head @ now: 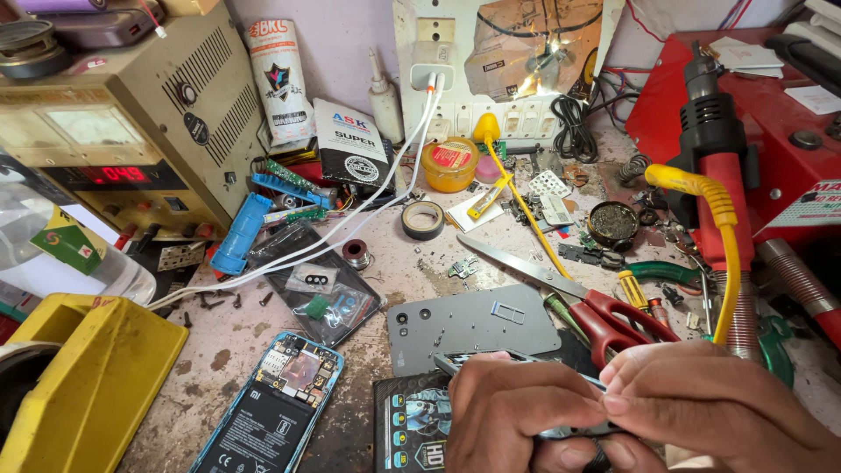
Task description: The person reassembles a smartphone by placing the battery and motherboard into the chassis, securing a metal bracket, and closing the device. They then inspect the exterior and use a prying tool to adjust the back cover.
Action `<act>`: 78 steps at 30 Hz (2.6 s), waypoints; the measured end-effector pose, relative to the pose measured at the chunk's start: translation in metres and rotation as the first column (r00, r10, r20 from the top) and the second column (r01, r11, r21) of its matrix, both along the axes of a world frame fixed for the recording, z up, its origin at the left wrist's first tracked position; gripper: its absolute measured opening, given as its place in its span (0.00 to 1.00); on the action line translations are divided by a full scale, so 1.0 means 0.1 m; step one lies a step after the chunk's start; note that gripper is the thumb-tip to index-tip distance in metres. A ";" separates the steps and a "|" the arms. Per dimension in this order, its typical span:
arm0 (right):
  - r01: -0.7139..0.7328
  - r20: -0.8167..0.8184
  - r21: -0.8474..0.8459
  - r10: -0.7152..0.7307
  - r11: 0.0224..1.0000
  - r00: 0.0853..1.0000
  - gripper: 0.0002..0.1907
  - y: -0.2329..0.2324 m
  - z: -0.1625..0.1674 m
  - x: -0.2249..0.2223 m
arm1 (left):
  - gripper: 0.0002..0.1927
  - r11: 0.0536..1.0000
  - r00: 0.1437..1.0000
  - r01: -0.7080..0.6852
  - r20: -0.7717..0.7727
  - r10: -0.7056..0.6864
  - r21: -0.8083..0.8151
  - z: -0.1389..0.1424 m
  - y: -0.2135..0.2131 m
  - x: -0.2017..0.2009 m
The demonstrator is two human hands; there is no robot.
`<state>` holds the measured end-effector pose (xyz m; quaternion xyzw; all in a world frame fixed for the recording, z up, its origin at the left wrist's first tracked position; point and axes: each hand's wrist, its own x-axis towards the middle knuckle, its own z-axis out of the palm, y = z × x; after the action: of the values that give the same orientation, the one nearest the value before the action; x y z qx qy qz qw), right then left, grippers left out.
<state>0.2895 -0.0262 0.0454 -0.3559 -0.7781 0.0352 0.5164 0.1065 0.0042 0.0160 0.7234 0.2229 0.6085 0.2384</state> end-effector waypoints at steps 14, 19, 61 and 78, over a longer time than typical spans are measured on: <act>0.168 0.036 -0.105 -0.165 0.980 0.986 0.17 0.07 -0.04 -0.03 | 0.17 0.990 0.955 0.004 0.294 0.038 -0.142 -0.24 0.05 -0.02; 0.179 -0.047 -0.090 -0.184 0.980 0.982 0.15 0.04 -0.11 -0.02 | 0.17 0.990 0.972 0.018 0.235 0.015 -0.137 -0.28 0.04 -0.07; 0.027 0.184 -0.019 -0.024 0.999 0.983 0.21 0.30 -0.01 -0.22 | 0.11 0.934 0.991 -0.133 -0.028 0.132 -0.332 -0.51 0.11 -0.66; 0.066 0.103 -0.208 -0.046 0.976 0.994 0.14 0.25 -0.24 -0.15 | 0.13 0.910 0.954 -0.276 -0.204 0.220 -0.309 -0.32 0.03 -0.61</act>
<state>0.2741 -0.0016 0.0218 -0.4317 -0.7839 0.0856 0.4380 0.0456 0.0071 -0.0161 0.6859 0.4319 0.5255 0.2585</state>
